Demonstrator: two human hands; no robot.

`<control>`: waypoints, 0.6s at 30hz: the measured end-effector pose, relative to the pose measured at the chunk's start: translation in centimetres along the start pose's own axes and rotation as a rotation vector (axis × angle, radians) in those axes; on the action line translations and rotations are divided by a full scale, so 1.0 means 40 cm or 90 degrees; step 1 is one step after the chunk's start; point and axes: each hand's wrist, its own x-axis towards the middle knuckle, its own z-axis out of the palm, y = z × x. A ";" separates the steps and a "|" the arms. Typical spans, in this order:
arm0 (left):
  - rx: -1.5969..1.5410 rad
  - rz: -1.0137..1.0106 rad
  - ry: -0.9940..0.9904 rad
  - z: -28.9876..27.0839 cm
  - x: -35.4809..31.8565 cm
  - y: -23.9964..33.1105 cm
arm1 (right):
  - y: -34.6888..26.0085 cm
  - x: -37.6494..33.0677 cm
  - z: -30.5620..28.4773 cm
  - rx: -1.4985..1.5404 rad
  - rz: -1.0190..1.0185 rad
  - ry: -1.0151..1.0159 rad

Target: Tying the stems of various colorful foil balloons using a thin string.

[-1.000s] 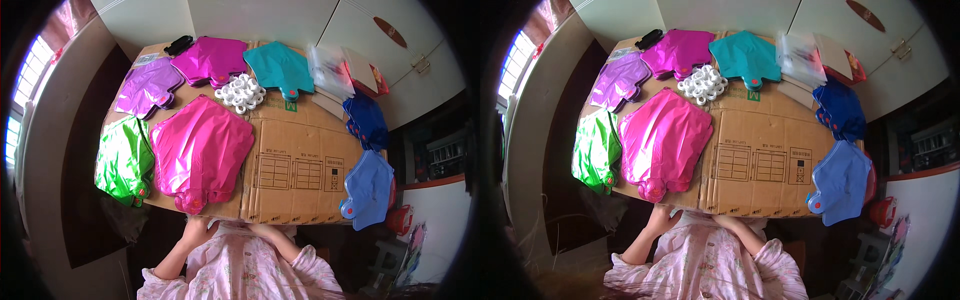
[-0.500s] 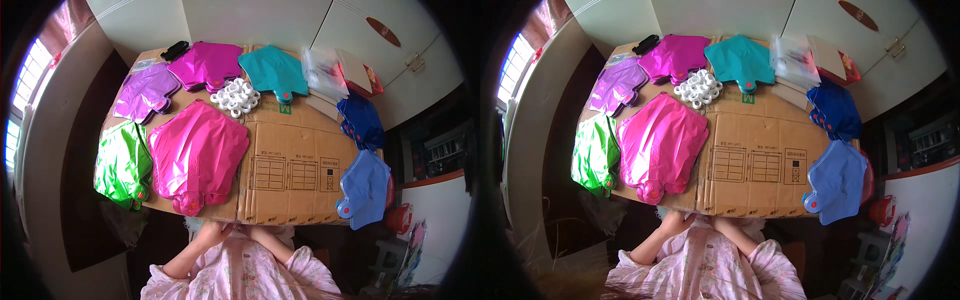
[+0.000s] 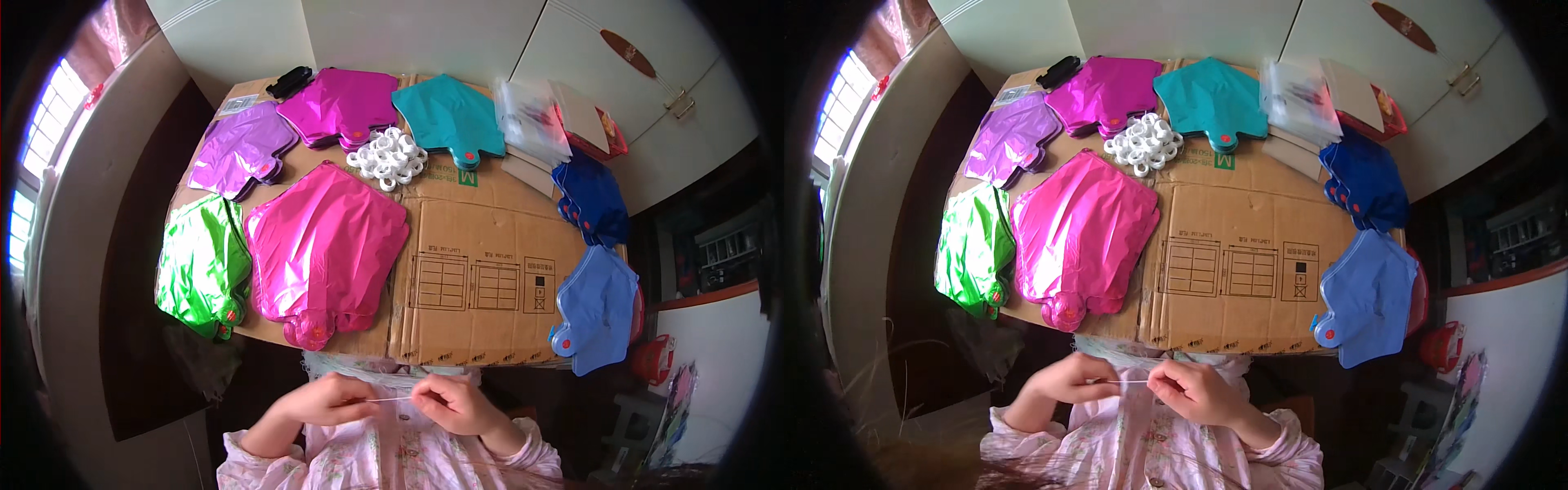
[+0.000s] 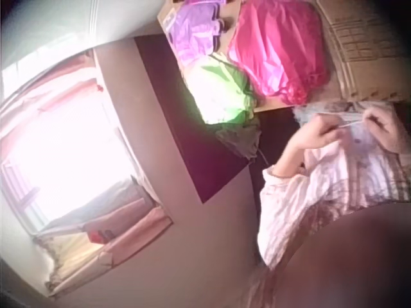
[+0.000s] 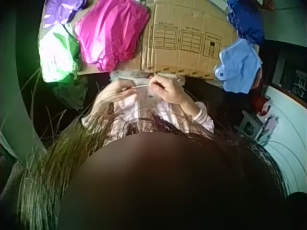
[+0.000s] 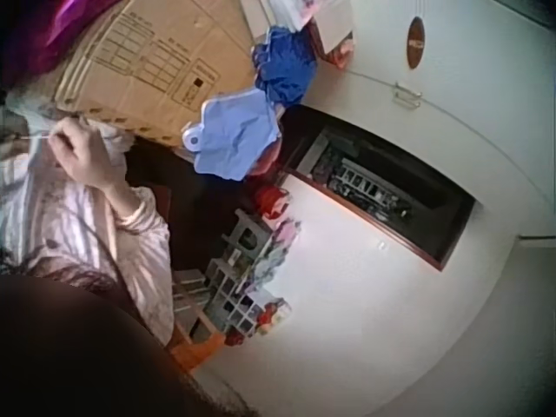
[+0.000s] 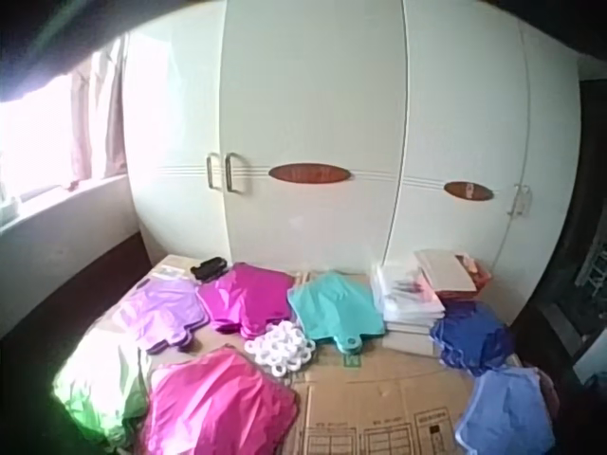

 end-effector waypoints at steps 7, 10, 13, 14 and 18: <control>-0.114 0.277 0.244 -0.191 -0.148 0.110 | -0.110 -0.063 -0.154 -0.087 -0.087 0.050; -0.068 0.348 0.288 -0.231 -0.207 0.139 | -0.129 -0.109 -0.196 -0.091 -0.097 0.107; 0.002 0.398 0.255 -0.222 -0.187 0.153 | -0.124 -0.139 -0.204 -0.095 -0.092 0.061; 0.029 0.385 0.244 -0.195 -0.156 0.164 | -0.115 -0.125 -0.191 -0.124 -0.119 0.027; 0.205 0.227 0.013 -0.148 -0.066 0.153 | -0.044 -0.067 -0.099 -0.325 -0.104 -0.124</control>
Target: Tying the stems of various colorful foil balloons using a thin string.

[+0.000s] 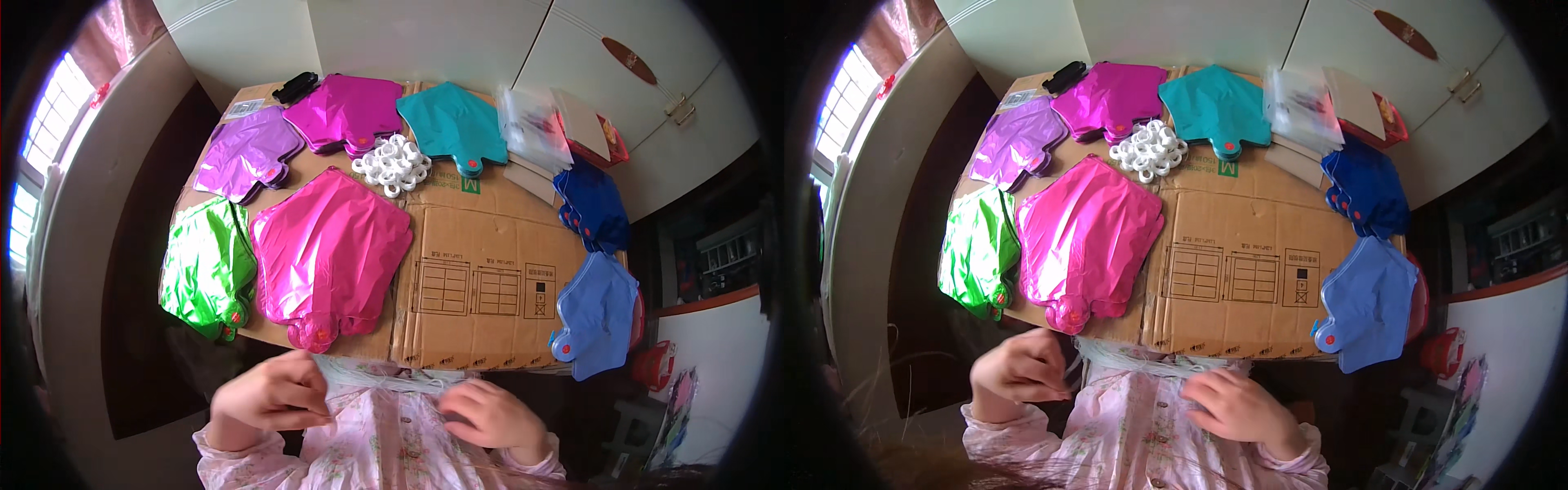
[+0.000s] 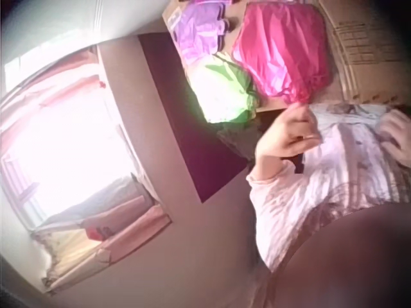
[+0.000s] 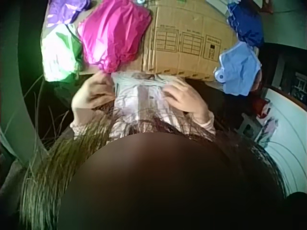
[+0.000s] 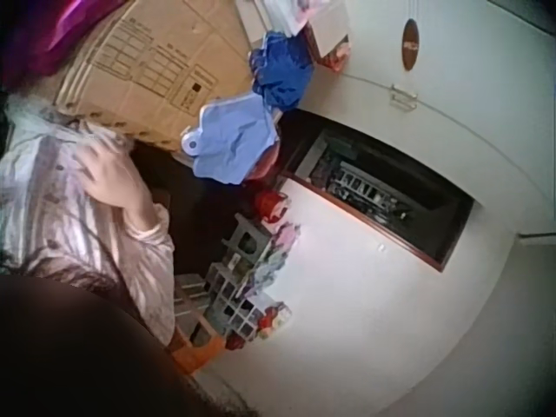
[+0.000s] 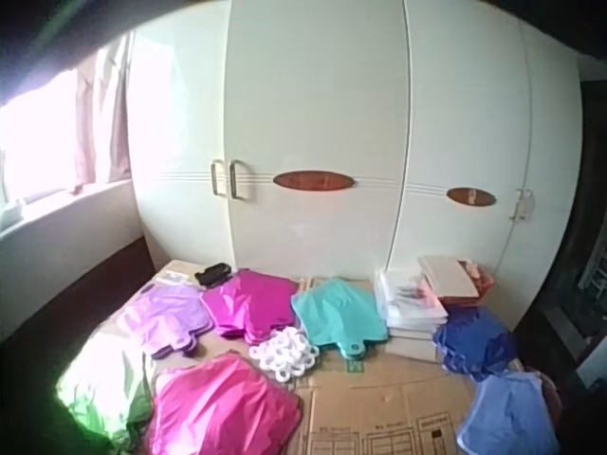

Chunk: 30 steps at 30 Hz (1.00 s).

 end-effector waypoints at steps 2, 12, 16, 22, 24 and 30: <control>-0.076 -0.074 -0.008 0.045 0.028 -0.009 | -0.006 0.037 0.040 0.024 -0.013 0.015; -0.639 -0.146 0.536 0.209 -0.018 -0.029 | 0.035 0.157 0.366 0.659 0.044 -0.028; 0.451 -0.089 0.393 0.183 -0.027 -0.076 | -0.014 0.171 0.340 0.429 -0.136 0.174; -0.559 0.054 0.431 0.229 -0.158 -0.115 | 0.011 0.227 0.340 0.269 -0.090 0.234; -0.494 -0.069 0.651 0.265 -0.147 -0.119 | -0.001 0.229 0.371 0.251 -0.169 0.175; -0.367 -0.182 0.320 0.209 -0.188 -0.140 | -0.001 0.241 0.340 0.168 -0.170 0.238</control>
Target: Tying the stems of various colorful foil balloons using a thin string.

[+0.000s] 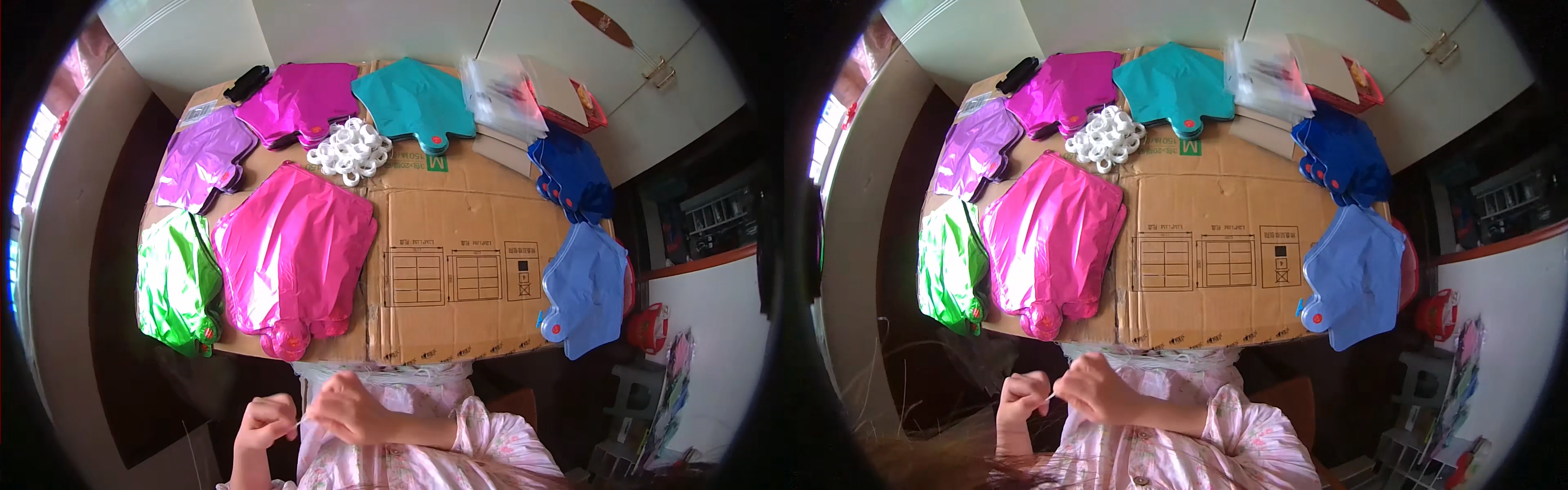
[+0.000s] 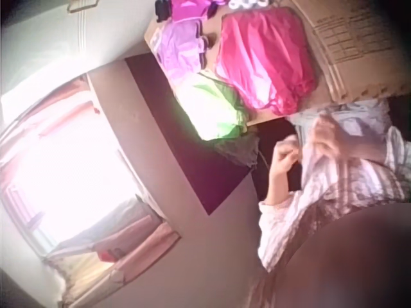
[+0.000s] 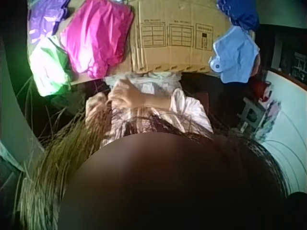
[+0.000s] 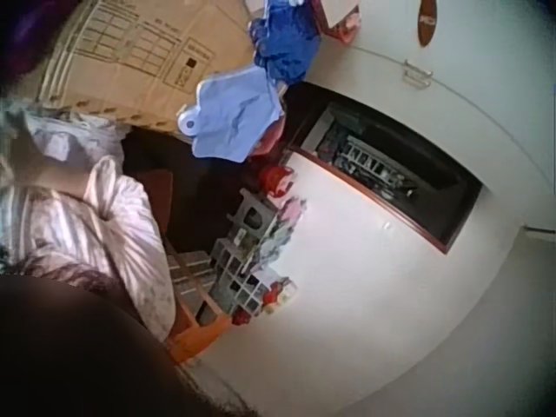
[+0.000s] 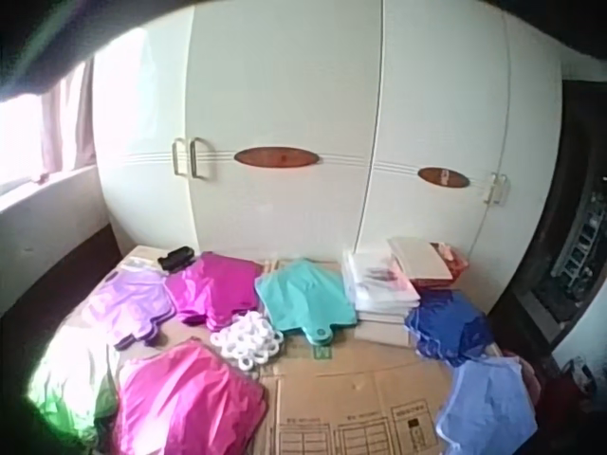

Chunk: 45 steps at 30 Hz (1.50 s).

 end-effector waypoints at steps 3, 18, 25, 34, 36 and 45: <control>-0.308 0.059 0.172 0.046 -0.013 -0.015 | 0.022 -0.031 0.048 -0.056 0.064 -0.095; 0.050 -0.112 0.049 -0.015 -0.040 -0.010 | 0.047 -0.007 0.047 -0.068 -0.017 -0.071; 0.523 -0.202 0.097 0.031 0.011 0.027 | 0.078 -0.010 0.071 -0.097 0.014 -0.072; 0.715 -0.092 0.110 0.029 0.011 -0.006 | 0.118 -0.027 0.094 -0.097 0.031 -0.066; 0.428 -0.233 0.051 -0.009 -0.024 -0.041 | 0.135 -0.032 0.093 -0.101 0.011 -0.075; -0.266 -0.098 0.149 0.009 -0.030 0.046 | 0.328 -0.139 0.181 -0.129 0.081 -0.198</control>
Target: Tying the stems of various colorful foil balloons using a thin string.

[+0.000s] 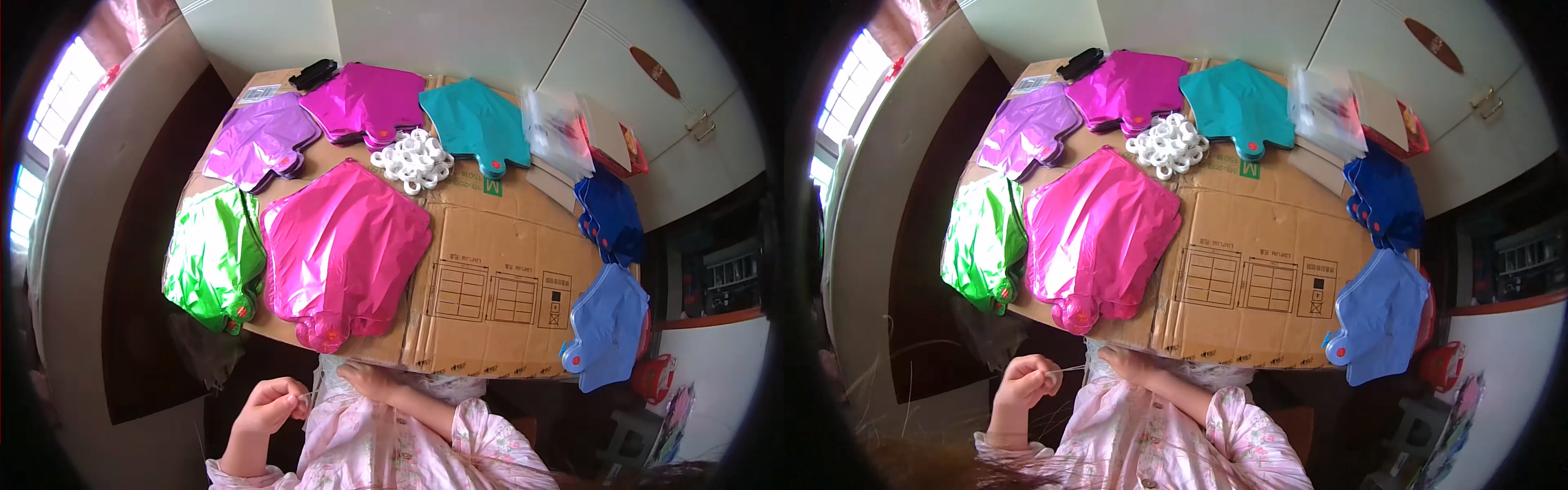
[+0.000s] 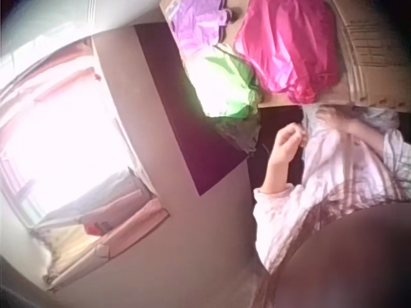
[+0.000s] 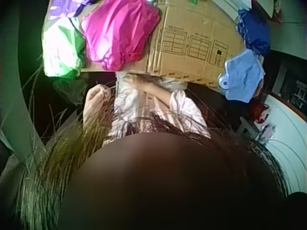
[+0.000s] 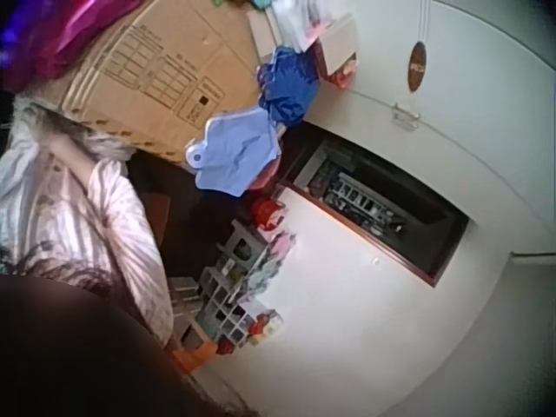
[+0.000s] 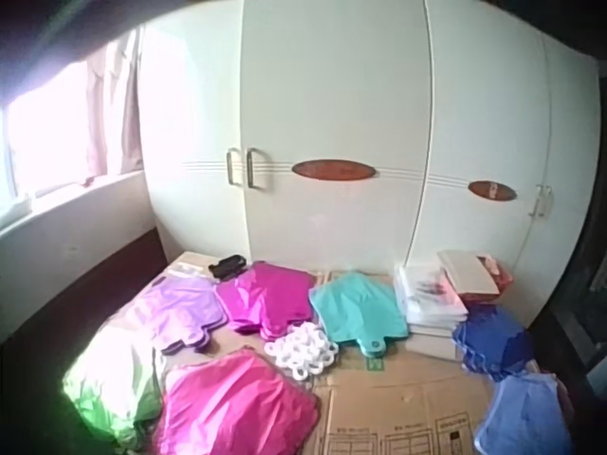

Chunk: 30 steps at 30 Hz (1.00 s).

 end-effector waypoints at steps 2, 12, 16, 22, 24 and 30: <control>0.039 0.102 -0.070 0.069 0.006 0.092 | 0.000 -0.001 -0.014 -0.004 -0.030 0.001; 0.111 0.806 0.086 0.016 0.025 0.626 | 0.022 -0.040 0.010 -0.109 -0.091 0.066; 0.473 0.760 0.302 -0.017 0.132 0.835 | 0.023 -0.049 0.022 -0.114 -0.116 0.078; 0.715 0.753 0.338 0.050 0.218 0.926 | 0.051 -0.065 0.017 -0.153 -0.149 0.063; 0.745 0.780 0.303 0.111 0.212 0.930 | 0.016 -0.062 -0.019 -0.072 -0.121 0.084; 0.725 0.787 0.008 0.341 0.052 0.821 | -0.236 -0.049 -0.303 -0.033 -0.273 0.202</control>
